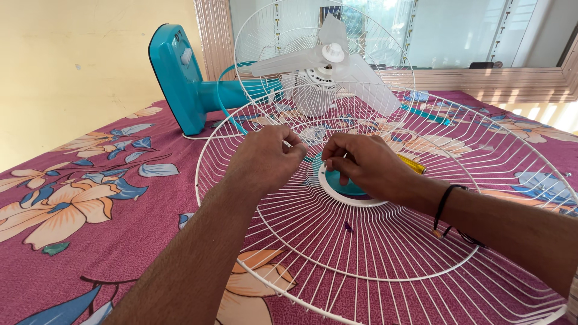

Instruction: The person disassembles a teal electric fan on a floral-patterned bedsheet. Using a yellow screwdriver, they remove the front grill, then the rear grill, and finally unscrew and remove the fan blades from the motor hub.

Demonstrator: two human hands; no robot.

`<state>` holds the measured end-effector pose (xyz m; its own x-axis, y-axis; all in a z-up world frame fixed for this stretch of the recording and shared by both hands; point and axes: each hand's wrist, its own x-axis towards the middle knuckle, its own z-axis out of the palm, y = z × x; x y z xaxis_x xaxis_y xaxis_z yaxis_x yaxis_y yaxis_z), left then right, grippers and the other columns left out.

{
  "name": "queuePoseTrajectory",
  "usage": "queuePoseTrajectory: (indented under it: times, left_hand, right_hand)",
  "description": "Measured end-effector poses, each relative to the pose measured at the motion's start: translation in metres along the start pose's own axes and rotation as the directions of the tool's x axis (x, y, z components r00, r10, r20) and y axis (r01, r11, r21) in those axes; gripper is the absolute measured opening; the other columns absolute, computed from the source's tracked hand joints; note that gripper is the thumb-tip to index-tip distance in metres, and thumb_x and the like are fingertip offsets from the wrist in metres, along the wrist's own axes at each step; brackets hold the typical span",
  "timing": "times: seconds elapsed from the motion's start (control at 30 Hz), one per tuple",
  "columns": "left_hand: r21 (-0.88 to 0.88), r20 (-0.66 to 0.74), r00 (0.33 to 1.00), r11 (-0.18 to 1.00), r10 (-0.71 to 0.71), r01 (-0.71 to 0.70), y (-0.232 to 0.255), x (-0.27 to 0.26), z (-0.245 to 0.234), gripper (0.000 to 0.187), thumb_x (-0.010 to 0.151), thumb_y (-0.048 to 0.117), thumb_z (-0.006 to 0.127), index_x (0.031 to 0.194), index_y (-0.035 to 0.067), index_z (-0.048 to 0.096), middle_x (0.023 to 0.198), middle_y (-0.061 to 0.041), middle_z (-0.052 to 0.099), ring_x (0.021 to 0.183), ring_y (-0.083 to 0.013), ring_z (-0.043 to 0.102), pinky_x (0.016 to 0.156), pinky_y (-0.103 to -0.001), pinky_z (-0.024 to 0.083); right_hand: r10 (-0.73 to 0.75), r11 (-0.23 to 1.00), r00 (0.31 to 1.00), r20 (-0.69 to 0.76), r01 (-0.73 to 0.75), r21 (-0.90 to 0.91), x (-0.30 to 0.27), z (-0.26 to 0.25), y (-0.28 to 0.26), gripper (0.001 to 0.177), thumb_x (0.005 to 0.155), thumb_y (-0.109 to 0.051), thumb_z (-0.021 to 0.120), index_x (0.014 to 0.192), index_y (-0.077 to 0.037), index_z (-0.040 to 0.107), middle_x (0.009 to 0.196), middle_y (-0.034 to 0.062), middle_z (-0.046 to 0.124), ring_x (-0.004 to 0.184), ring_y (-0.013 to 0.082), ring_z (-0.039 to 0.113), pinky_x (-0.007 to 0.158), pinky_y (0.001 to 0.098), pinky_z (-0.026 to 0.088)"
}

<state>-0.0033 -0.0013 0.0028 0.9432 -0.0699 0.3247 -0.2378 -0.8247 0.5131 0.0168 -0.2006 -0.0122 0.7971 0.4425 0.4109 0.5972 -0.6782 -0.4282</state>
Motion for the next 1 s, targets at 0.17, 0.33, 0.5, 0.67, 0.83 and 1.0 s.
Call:
queuePoseTrajectory:
  times: [0.17, 0.33, 0.5, 0.67, 0.83, 1.0]
  left_hand:
    - [0.001, 0.021, 1.0, 1.0, -0.012, 0.012, 0.003, -0.002, -0.002, 0.036, 0.097, 0.037, 0.061, 0.119, 0.01, 0.071, 0.104, -0.012, 0.076, 0.088, -0.0207, 0.076, 0.084, -0.042, 0.061]
    - [0.072, 0.085, 0.996, 0.997, -0.02, 0.013, 0.008, -0.003, -0.004, 0.041, 0.095, 0.042, 0.063, 0.119, 0.01, 0.071, 0.109, -0.01, 0.076, 0.096, -0.0217, 0.074, 0.091, -0.044, 0.057]
    - [0.104, 0.133, 0.991, 0.994, -0.031, 0.017, 0.012, -0.003, -0.006, 0.041, 0.095, 0.041, 0.065, 0.121, 0.009, 0.071, 0.111, -0.012, 0.077, 0.1, -0.0234, 0.074, 0.094, -0.044, 0.056]
    - [0.141, 0.15, 0.987, 0.99, -0.05, 0.028, 0.014, -0.002, -0.004, 0.046, 0.093, 0.042, 0.067, 0.125, 0.008, 0.069, 0.114, -0.014, 0.075, 0.104, -0.0257, 0.073, 0.096, -0.045, 0.055]
    - [0.18, 0.176, 0.984, 0.984, -0.032, -0.001, 0.017, 0.002, -0.004, 0.051, 0.093, 0.044, 0.067, 0.129, 0.007, 0.067, 0.119, -0.016, 0.073, 0.108, -0.0284, 0.071, 0.1, -0.047, 0.053]
    - [0.266, 0.241, 0.97, 0.964, -0.039, -0.027, 0.028, 0.006, -0.005, 0.076, 0.084, 0.061, 0.067, 0.137, 0.007, 0.062, 0.138, -0.018, 0.064, 0.126, -0.0326, 0.064, 0.107, -0.049, 0.051]
  right_hand:
    - [0.057, 0.997, 0.998, -0.013, -0.056, 0.06, 0.002, -0.006, 0.0, 0.016, 0.096, -0.019, 0.061, 0.101, -0.008, 0.07, 0.087, 0.0039, 0.079, 0.069, 0.0107, 0.074, 0.07, 0.033, 0.06]
    - [0.097, 0.982, 0.995, -0.021, -0.092, 0.164, 0.004, -0.014, 0.004, 0.014, 0.094, -0.018, 0.064, 0.101, -0.007, 0.07, 0.089, 0.005, 0.08, 0.072, 0.0121, 0.078, 0.07, 0.0303, 0.062]
    - [0.114, 0.959, 0.992, -0.046, -0.097, 0.266, 0.002, -0.025, 0.009, 0.013, 0.093, -0.014, 0.066, 0.094, -0.002, 0.069, 0.085, 0.0106, 0.081, 0.079, 0.0145, 0.083, 0.069, 0.028, 0.066]
    - [0.091, 0.917, 0.988, -0.127, -0.033, 0.397, -0.002, -0.052, 0.013, 0.011, 0.089, -0.008, 0.069, 0.092, 0.002, 0.067, 0.09, 0.0161, 0.078, 0.084, 0.0209, 0.082, 0.074, 0.0303, 0.068]
    - [0.198, 0.838, 0.965, -0.173, -0.076, 0.54, -0.025, -0.084, 0.021, 0.013, 0.091, -0.008, 0.068, 0.095, 0.003, 0.063, 0.091, 0.0188, 0.075, 0.087, 0.0237, 0.08, 0.08, 0.0333, 0.067]
    - [0.321, 0.848, 0.912, -0.254, -0.157, 0.506, -0.064, -0.113, 0.034, 0.012, 0.092, -0.007, 0.065, 0.096, 0.003, 0.061, 0.09, 0.0169, 0.072, 0.082, 0.0238, 0.077, 0.08, 0.0363, 0.066]
